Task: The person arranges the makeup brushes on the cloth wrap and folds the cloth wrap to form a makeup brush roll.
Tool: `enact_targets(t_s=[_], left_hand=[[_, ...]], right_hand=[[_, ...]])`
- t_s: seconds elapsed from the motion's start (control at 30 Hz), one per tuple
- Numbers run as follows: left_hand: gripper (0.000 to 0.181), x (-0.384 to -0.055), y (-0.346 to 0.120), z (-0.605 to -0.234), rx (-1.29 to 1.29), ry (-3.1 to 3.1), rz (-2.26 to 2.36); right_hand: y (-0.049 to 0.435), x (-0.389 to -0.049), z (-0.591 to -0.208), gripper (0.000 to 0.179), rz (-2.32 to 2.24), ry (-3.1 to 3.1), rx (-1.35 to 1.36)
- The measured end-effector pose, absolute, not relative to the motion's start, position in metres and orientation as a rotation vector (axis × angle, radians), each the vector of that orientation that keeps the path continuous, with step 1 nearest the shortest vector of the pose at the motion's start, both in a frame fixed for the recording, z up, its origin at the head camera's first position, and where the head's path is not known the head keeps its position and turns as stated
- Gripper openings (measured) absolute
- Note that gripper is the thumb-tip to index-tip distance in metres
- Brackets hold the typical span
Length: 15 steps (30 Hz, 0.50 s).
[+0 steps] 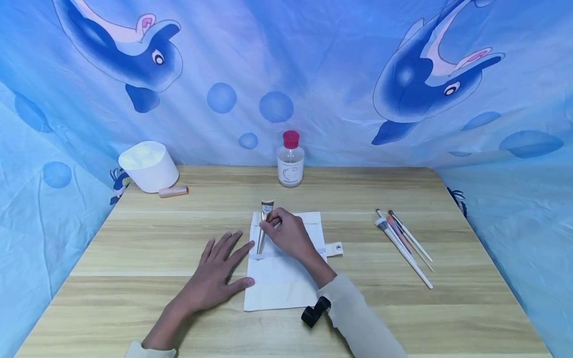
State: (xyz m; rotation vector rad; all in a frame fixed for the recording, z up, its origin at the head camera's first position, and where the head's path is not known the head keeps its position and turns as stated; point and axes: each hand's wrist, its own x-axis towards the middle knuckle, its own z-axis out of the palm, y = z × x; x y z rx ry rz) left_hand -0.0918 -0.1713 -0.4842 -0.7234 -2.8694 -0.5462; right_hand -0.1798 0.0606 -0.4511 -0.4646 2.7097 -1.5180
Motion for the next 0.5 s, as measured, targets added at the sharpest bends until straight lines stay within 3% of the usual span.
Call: enact_targets(t_s=[0.5], left_hand=[[0.079, -0.092, -0.172, -0.483, -0.727, -2.857, -0.560]], right_hand=[[0.048, -0.173, -0.451, 0.016, -1.239, 2.647, -0.481]])
